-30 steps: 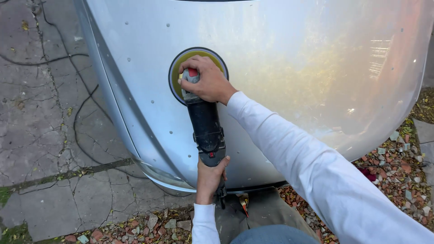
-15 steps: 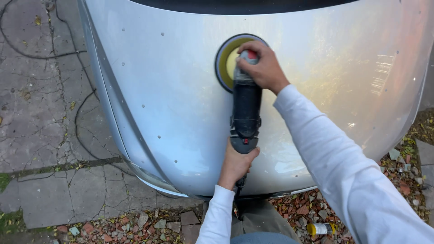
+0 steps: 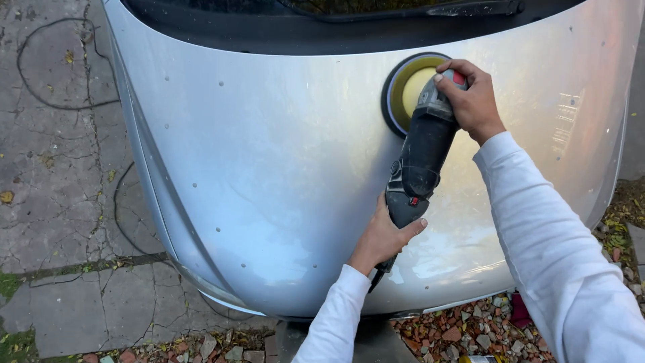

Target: Polishing the hood of a silver car using a power polisher.

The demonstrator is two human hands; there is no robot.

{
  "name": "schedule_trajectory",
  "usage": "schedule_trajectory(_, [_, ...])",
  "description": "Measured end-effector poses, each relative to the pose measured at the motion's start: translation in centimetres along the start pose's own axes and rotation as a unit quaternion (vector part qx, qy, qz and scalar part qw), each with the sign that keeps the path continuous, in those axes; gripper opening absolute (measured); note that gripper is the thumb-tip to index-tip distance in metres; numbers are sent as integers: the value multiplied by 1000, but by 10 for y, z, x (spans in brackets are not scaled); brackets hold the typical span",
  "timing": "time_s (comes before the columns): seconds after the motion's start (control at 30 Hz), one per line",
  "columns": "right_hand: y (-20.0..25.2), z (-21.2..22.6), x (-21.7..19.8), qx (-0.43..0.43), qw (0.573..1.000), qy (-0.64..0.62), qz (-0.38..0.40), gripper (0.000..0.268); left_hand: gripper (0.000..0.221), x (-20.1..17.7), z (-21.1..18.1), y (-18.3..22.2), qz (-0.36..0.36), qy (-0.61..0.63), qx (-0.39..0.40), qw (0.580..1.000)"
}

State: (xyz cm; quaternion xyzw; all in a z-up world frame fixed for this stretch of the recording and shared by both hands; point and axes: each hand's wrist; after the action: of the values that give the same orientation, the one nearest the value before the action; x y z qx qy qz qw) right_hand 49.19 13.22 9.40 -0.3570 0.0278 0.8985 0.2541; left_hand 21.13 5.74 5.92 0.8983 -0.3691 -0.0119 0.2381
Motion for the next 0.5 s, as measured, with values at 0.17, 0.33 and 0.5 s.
schedule_trajectory(0.17, [-6,8,15,-2,999,-22,-28,23,110,-41,21,27,30,1,67,997])
schedule_trajectory(0.33, [-21,45,50,4,999,-35,-20,23,100,-81,7,52,-9,-67,158,985])
schedule_trajectory(0.5, [-45,95,104,-52,997,-48,-1,21,74,-131,3,60,-109,-13,190,976])
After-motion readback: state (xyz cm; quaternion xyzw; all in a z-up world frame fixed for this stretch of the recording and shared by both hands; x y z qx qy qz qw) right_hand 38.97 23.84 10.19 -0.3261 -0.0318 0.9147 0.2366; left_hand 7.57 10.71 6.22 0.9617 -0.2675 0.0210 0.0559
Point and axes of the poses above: each hand's wrist, its own y-axis away from the middle knuckle, its own x-axis out of the palm, z = x × y, and after that the axes turned 15 degrees about y, right-handed
